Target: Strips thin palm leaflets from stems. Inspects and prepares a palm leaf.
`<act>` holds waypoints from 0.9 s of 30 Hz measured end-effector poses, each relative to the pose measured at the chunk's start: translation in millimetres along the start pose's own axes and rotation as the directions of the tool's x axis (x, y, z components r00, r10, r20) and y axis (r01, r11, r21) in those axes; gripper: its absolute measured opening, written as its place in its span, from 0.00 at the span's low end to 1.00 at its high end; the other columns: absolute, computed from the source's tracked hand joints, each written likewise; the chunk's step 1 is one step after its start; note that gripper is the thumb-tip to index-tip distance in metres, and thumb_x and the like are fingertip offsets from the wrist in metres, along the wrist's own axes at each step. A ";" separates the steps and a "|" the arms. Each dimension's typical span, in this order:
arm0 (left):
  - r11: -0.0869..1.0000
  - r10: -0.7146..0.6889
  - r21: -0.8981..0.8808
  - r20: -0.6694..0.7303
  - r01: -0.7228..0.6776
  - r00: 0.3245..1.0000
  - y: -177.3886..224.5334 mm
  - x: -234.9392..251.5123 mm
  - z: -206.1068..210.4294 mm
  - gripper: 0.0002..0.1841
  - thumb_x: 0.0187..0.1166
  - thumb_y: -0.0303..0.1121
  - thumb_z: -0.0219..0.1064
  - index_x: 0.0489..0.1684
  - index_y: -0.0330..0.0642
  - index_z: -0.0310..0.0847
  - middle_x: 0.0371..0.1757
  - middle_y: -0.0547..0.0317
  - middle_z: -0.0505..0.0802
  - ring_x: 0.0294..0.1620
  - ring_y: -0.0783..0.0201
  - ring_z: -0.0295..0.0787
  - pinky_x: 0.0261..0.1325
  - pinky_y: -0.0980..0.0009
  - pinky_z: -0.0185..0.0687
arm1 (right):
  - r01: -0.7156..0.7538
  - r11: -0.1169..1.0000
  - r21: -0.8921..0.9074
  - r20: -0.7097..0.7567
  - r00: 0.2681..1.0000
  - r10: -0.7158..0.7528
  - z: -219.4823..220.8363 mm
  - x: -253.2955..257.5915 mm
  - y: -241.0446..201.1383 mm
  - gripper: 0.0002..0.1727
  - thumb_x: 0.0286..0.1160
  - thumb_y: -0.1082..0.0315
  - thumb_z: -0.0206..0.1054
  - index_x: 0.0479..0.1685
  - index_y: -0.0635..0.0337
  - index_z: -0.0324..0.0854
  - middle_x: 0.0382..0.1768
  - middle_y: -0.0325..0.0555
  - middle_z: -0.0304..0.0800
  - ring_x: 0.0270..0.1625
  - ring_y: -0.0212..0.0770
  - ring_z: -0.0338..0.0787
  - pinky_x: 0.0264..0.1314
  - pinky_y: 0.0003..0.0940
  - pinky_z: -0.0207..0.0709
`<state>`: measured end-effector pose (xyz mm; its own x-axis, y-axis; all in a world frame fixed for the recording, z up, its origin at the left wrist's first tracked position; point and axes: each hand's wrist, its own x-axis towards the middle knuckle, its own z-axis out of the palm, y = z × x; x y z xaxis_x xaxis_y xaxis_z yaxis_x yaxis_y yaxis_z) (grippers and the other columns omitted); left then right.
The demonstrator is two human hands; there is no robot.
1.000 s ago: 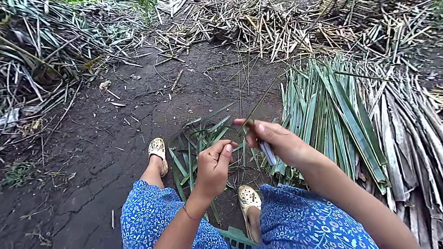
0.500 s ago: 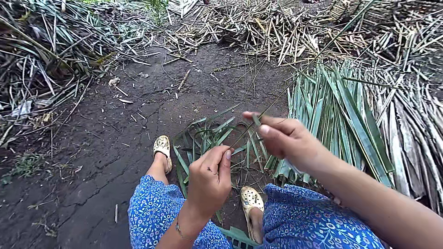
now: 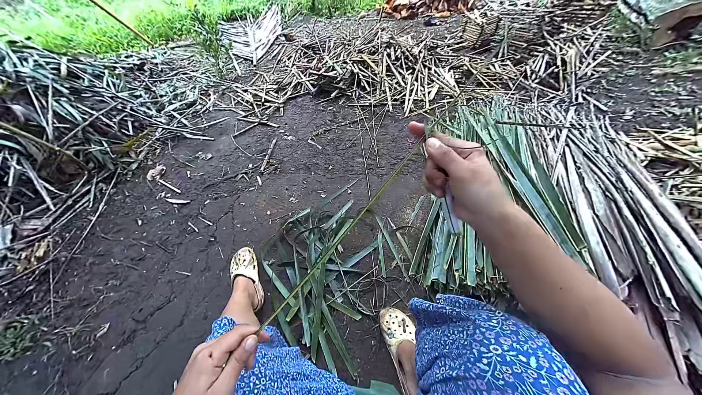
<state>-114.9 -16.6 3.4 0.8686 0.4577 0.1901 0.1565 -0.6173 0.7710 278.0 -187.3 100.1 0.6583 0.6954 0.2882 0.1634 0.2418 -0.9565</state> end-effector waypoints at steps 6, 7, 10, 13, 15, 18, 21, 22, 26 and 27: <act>0.986 0.096 0.157 -0.221 -0.062 0.971 71.9 74.1 25.4 0.23 0.91 0.50 0.51 0.52 0.43 0.90 0.32 0.67 0.91 0.29 0.79 0.84 0.34 0.77 0.82 | 0.045 0.993 -0.106 0.303 0.953 -0.011 43.5 -27.7 4.0 0.24 0.88 0.61 0.51 0.78 0.54 0.78 0.14 0.28 0.68 0.13 0.24 0.67 0.17 0.20 0.68; 0.988 0.114 0.134 -0.249 -0.082 0.962 87.5 88.2 31.5 0.21 0.90 0.47 0.54 0.51 0.43 0.90 0.33 0.67 0.92 0.30 0.79 0.85 0.35 0.78 0.83 | 0.033 0.995 -0.097 0.359 0.933 0.004 51.2 -32.4 5.6 0.24 0.87 0.62 0.51 0.78 0.54 0.78 0.14 0.27 0.69 0.14 0.23 0.68 0.18 0.19 0.68; 0.992 0.118 0.003 -0.318 -0.123 0.941 115.7 118.0 46.8 0.11 0.85 0.37 0.62 0.44 0.42 0.89 0.29 0.68 0.90 0.26 0.80 0.83 0.31 0.81 0.79 | 0.001 0.999 -0.046 0.476 0.879 0.021 63.2 -45.6 6.0 0.23 0.86 0.58 0.55 0.75 0.50 0.81 0.16 0.23 0.72 0.17 0.19 0.70 0.22 0.16 0.68; 0.986 0.129 -0.048 -0.373 -0.158 0.919 123.8 124.6 56.7 0.07 0.82 0.33 0.65 0.36 0.45 0.88 0.27 0.71 0.89 0.24 0.83 0.81 0.28 0.85 0.77 | -0.073 0.997 -0.033 0.564 0.822 0.079 64.7 -54.3 4.8 0.20 0.86 0.55 0.59 0.73 0.44 0.82 0.21 0.19 0.76 0.20 0.14 0.70 0.25 0.12 0.67; 0.986 0.140 -0.026 -0.400 -0.164 0.906 121.0 120.2 59.9 0.07 0.81 0.33 0.66 0.35 0.44 0.88 0.25 0.72 0.88 0.23 0.85 0.79 0.26 0.87 0.75 | -0.010 0.999 -0.033 0.515 0.857 0.026 60.0 -50.7 6.4 0.21 0.86 0.54 0.59 0.72 0.46 0.84 0.20 0.19 0.76 0.19 0.15 0.69 0.23 0.13 0.66; 0.990 0.143 0.039 -0.401 -0.139 0.905 109.3 106.6 55.1 0.09 0.82 0.36 0.65 0.35 0.44 0.89 0.25 0.72 0.88 0.24 0.85 0.80 0.27 0.87 0.76 | 0.027 0.999 0.042 0.329 0.944 -0.040 39.9 -29.4 5.8 0.22 0.88 0.60 0.53 0.75 0.51 0.80 0.13 0.23 0.68 0.13 0.19 0.65 0.17 0.16 0.64; 0.992 0.120 0.082 -0.367 -0.097 0.922 92.8 87.1 43.4 0.11 0.83 0.39 0.63 0.37 0.45 0.90 0.26 0.74 0.89 0.24 0.87 0.81 0.28 0.88 0.77 | 0.018 0.993 0.117 0.074 0.997 -0.027 13.9 -6.0 2.1 0.23 0.93 0.61 0.44 0.76 0.51 0.77 0.11 0.22 0.65 0.11 0.21 0.65 0.16 0.17 0.65; 0.992 0.110 0.093 -0.357 -0.082 0.928 86.8 81.1 39.7 0.12 0.83 0.40 0.62 0.37 0.45 0.89 0.26 0.75 0.89 0.24 0.88 0.81 0.27 0.89 0.77 | 0.007 0.989 0.144 -0.006 1.000 -0.007 7.9 -0.9 1.3 0.23 0.94 0.61 0.41 0.75 0.52 0.77 0.10 0.22 0.65 0.11 0.20 0.65 0.16 0.16 0.65; 0.991 0.062 0.132 -0.339 -0.018 0.939 67.9 66.6 31.8 0.11 0.81 0.44 0.62 0.35 0.52 0.89 0.24 0.82 0.88 0.23 0.88 0.77 0.32 0.84 0.70 | -0.088 0.981 0.170 0.045 0.996 0.081 7.5 -8.1 2.5 0.24 0.95 0.57 0.38 0.76 0.47 0.75 0.10 0.23 0.64 0.11 0.20 0.64 0.16 0.16 0.64; 0.991 0.061 0.129 -0.330 -0.019 0.942 64.2 64.3 30.6 0.11 0.81 0.45 0.62 0.35 0.53 0.89 0.25 0.83 0.88 0.24 0.88 0.78 0.34 0.84 0.71 | -0.110 0.982 0.156 0.130 0.987 0.090 12.1 -13.4 3.3 0.25 0.94 0.57 0.39 0.77 0.47 0.75 0.10 0.24 0.63 0.10 0.21 0.63 0.15 0.16 0.63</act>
<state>-34.6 -46.4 46.5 0.6725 0.6050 0.4264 0.1998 -0.7031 0.6825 260.8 -187.7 93.6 0.5691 0.7965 0.2045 -0.0269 0.2666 -0.9634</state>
